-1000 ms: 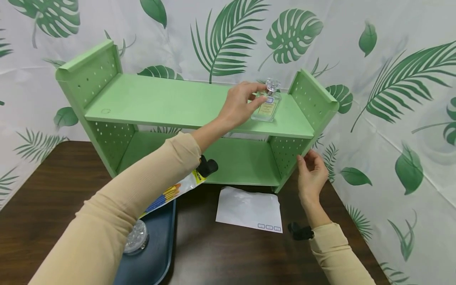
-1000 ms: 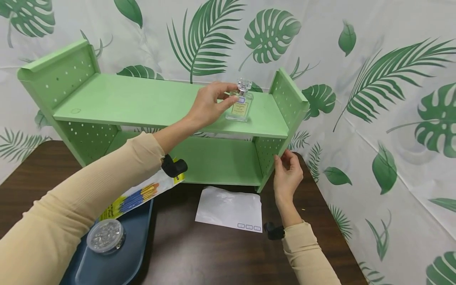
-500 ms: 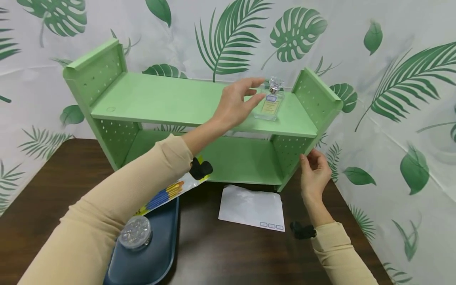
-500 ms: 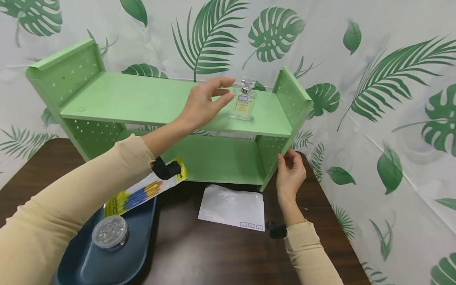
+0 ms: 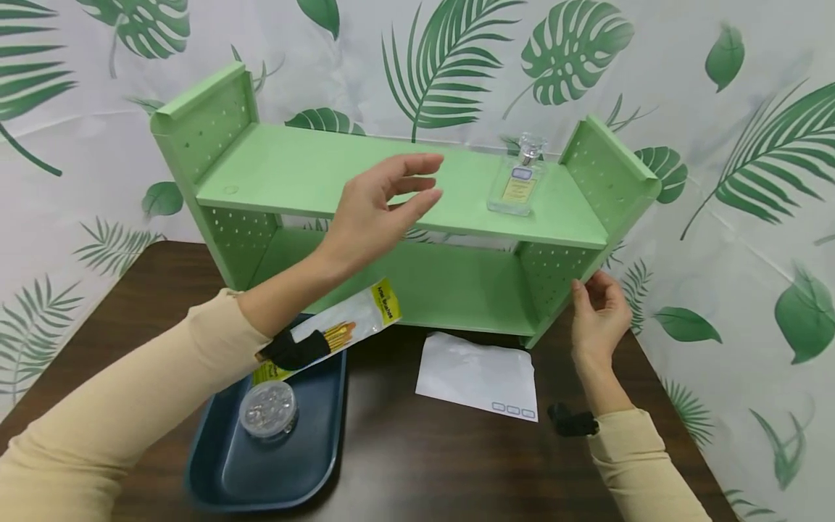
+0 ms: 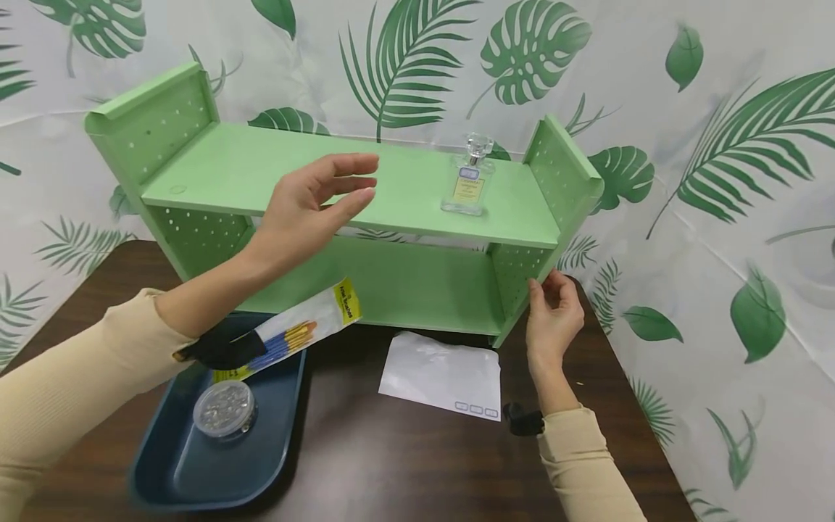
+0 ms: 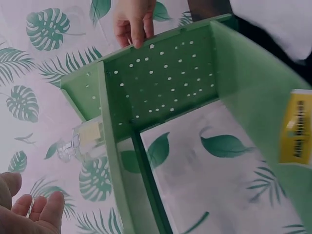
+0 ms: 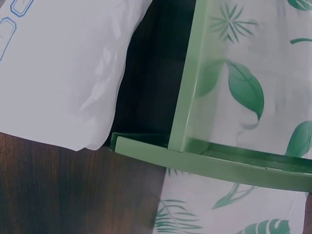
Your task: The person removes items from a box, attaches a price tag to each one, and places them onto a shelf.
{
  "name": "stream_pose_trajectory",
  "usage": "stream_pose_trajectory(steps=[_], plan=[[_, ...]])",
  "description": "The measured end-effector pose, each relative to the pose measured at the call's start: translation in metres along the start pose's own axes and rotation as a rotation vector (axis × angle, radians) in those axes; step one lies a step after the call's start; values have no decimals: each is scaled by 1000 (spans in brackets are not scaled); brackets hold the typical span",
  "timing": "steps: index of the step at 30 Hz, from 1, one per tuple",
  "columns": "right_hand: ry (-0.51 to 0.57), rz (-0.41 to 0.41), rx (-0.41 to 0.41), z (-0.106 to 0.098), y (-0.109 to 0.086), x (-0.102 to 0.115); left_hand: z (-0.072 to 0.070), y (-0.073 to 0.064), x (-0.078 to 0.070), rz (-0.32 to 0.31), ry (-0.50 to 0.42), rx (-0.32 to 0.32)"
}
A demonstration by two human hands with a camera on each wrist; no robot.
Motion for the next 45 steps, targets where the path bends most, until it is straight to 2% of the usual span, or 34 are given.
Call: stream_pose_trajectory(steps=[5, 9, 16, 20, 25, 30, 37, 45], plan=[[8, 5, 10, 2, -1, -3, -23, -29, 11, -29, -22, -20], [18, 17, 0, 2, 0, -6, -38, -48, 20, -63, 6, -26], [10, 20, -14, 1, 2, -7, -56, -78, 46, -191, 68, 1], [23, 6, -29, -2, 3, -3, -64, -98, 64, -260, 103, 11], [33, -4, -22, 2, 2, -1, -80, -128, 94, -355, 214, 10], [24, -2, -20, 3, 1, -2, -94, -152, 124, -439, 309, 36], [34, -1, -16, 4, 2, -1, -110, -174, 155, -508, 401, 66], [41, 0, -24, 4, 1, -2, -117, -195, 180, -582, 471, 147]])
Point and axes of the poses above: each hand's wrist, its own y-axis towards the middle knuckle, its own z-axis out of the palm, x = y × z, the point moved 8 cm from there along y, towards the middle knuckle, and after that the axes turned 9 degrees about y, right-handed, at the moved point
